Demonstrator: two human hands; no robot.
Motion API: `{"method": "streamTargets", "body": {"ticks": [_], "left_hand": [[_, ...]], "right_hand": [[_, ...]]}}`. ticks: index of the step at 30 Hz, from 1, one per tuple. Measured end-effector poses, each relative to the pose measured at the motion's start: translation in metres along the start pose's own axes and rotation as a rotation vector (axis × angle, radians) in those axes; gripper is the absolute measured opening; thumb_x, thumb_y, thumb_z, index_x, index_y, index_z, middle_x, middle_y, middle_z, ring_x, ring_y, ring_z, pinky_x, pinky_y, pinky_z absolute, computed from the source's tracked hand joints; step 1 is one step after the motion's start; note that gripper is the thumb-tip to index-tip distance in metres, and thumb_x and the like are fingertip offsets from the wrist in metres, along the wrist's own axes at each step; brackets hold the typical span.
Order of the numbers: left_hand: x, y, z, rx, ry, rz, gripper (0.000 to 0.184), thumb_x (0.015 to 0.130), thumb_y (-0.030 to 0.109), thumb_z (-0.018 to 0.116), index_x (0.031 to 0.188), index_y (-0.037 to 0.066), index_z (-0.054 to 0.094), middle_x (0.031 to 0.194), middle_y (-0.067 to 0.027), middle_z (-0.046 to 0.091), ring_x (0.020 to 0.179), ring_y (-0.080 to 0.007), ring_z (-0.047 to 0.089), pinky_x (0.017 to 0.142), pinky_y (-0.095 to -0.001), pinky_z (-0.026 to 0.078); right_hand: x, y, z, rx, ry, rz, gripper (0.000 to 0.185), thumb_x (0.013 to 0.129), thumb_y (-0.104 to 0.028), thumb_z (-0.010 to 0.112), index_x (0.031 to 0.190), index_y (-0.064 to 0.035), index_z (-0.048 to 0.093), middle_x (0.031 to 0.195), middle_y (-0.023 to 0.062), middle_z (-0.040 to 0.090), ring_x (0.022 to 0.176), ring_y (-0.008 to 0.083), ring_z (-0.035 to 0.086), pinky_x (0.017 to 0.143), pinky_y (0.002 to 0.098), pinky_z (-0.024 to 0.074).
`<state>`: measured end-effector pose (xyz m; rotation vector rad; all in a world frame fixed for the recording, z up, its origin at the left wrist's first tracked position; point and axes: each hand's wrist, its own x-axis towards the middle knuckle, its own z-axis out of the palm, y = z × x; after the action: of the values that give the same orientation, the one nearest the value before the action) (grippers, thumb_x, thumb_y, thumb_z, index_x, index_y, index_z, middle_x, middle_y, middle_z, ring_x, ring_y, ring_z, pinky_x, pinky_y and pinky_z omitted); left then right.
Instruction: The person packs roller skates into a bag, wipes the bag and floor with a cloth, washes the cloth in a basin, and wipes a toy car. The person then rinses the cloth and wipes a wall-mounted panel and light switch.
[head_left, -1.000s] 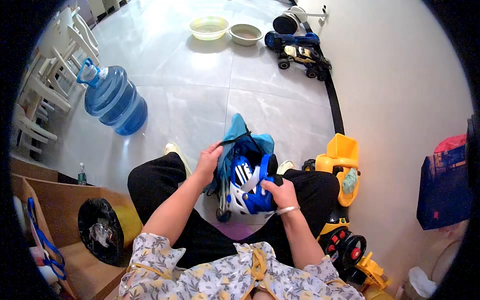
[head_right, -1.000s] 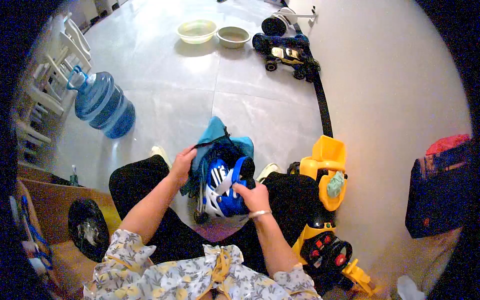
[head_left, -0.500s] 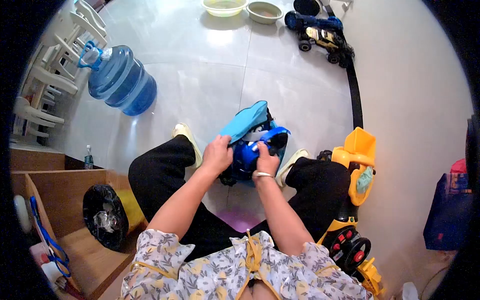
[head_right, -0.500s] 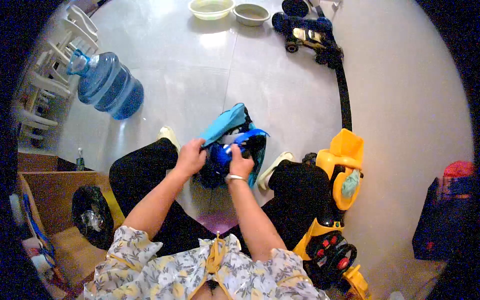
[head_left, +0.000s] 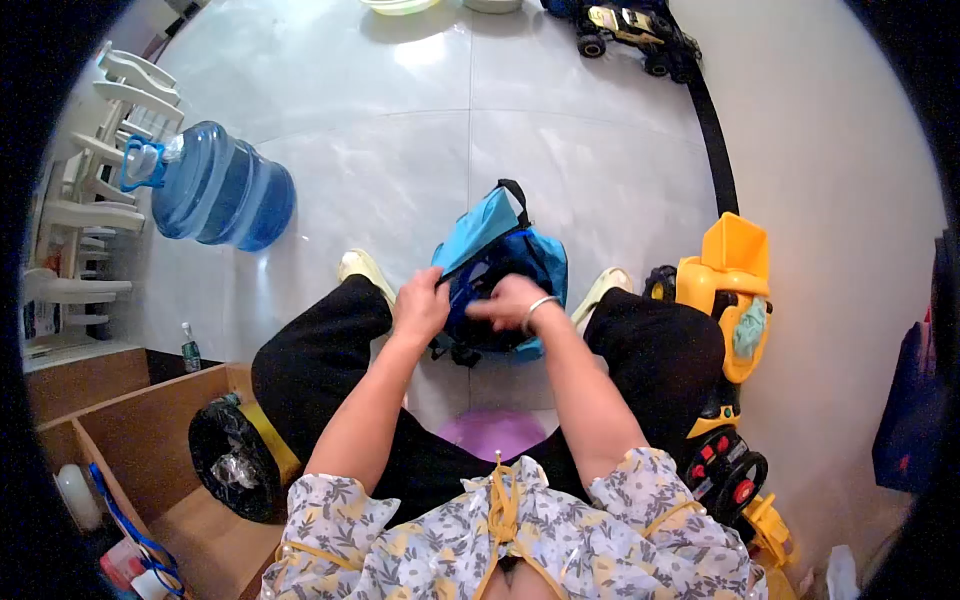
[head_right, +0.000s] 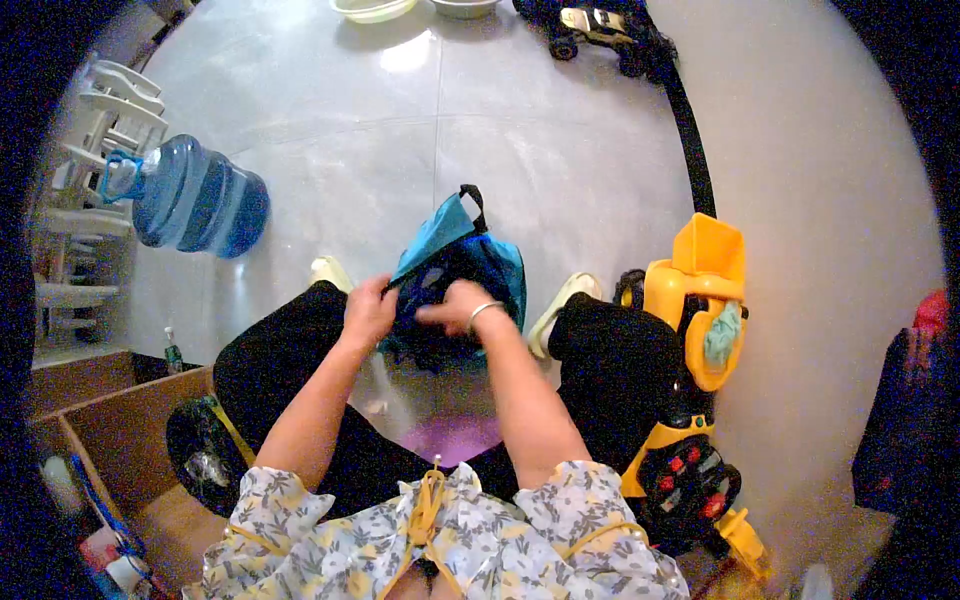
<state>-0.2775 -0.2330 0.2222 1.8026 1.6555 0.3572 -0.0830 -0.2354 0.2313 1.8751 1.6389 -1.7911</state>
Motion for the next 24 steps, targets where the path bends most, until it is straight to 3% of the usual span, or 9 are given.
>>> {"method": "streamTargets", "body": {"ticks": [3,5,9,13,15,19,22,23,24], "left_hand": [[0.002,0.004,-0.001,0.027,0.051,-0.013,0.028,0.085,0.023,0.054,0.107,0.006,0.061,0.100,-0.0212,0.062,0.094,-0.0410,0.058,0.083,-0.0490,0.045],[0.001,0.008,-0.002,0.053,0.026,-0.039,0.029,0.086,0.025,0.052,0.107,0.006,0.061,0.100,-0.0210,0.062,0.094,-0.0408,0.058,0.082,-0.0492,0.045],[0.006,0.003,-0.005,0.049,0.035,-0.073,0.030,0.088,0.028,0.047,0.104,0.006,0.059,0.098,-0.0228,0.062,0.093,-0.0419,0.058,0.081,-0.0501,0.045],[0.026,0.018,-0.039,-0.090,0.249,0.034,0.028,0.089,0.028,0.045,0.099,0.005,0.058,0.090,-0.0252,0.062,0.089,-0.0444,0.058,0.077,-0.0516,0.045],[0.028,0.046,-0.075,-0.085,0.340,0.089,0.025,0.090,0.026,0.047,0.098,0.006,0.060,0.086,-0.0256,0.061,0.085,-0.0451,0.058,0.072,-0.0517,0.045],[0.014,0.098,-0.163,-0.021,0.427,0.266,0.021,0.089,0.025,0.052,0.093,0.007,0.062,0.081,-0.0220,0.062,0.079,-0.0420,0.059,0.066,-0.0486,0.046],[-0.021,0.163,-0.230,0.010,0.510,0.528,0.018,0.089,0.021,0.055,0.092,0.005,0.062,0.076,-0.0226,0.059,0.072,-0.0416,0.059,0.061,-0.0450,0.046],[-0.042,0.193,-0.253,-0.017,0.480,0.522,0.017,0.089,0.020,0.056,0.093,0.005,0.062,0.074,-0.0225,0.059,0.070,-0.0402,0.060,0.060,-0.0422,0.046],[-0.062,0.217,-0.272,-0.011,0.479,0.541,0.021,0.090,0.021,0.056,0.097,0.003,0.062,0.070,-0.0179,0.059,0.061,-0.0232,0.059,0.061,-0.0349,0.046]], "right_hand": [[0.020,0.047,-0.014,0.553,0.921,-0.001,0.027,0.076,-0.031,0.062,0.076,-0.0053,0.069,0.071,0.0140,0.067,0.066,0.0248,0.066,0.067,0.0376,0.0511],[0.017,0.072,-0.011,0.038,1.515,0.251,0.032,0.077,-0.026,0.063,0.099,-0.0028,0.062,0.101,0.0203,0.064,0.094,0.0354,0.062,0.080,0.0438,0.0480],[0.043,0.121,0.009,0.231,0.769,0.261,0.035,0.076,-0.036,0.063,0.089,-0.0026,0.065,0.093,0.0217,0.065,0.092,0.0400,0.061,0.083,0.0467,0.0467],[-0.016,0.047,-0.012,0.144,1.066,0.215,0.034,0.079,-0.037,0.059,0.081,-0.0033,0.066,0.084,0.0235,0.064,0.081,0.0419,0.061,0.073,0.0487,0.0465],[-0.054,0.018,-0.024,0.244,1.217,-0.079,0.036,0.080,-0.034,0.060,0.070,0.0009,0.060,0.069,0.0243,0.058,0.064,0.0402,0.057,0.062,0.0476,0.0437],[-0.177,-0.042,-0.041,0.691,1.028,-0.359,0.025,0.079,-0.023,0.065,0.071,0.0002,0.060,0.058,0.0082,0.056,0.050,0.0161,0.050,0.048,0.0336,0.0415],[-0.285,-0.084,-0.035,0.981,0.885,-0.562,0.021,0.077,-0.015,0.063,0.092,-0.0004,0.060,0.068,0.0020,0.058,0.052,0.0102,0.052,0.043,0.0234,0.0398],[-0.313,-0.092,-0.032,1.029,0.878,-0.656,0.028,0.076,-0.014,0.064,0.100,-0.0002,0.058,0.073,0.0028,0.059,0.053,0.0102,0.053,0.043,0.0216,0.0409],[-0.340,-0.100,-0.028,1.069,0.882,-0.706,0.034,0.075,-0.012,0.063,0.106,-0.0003,0.056,0.077,0.0036,0.059,0.054,0.0106,0.054,0.044,0.0218,0.0431]]}}
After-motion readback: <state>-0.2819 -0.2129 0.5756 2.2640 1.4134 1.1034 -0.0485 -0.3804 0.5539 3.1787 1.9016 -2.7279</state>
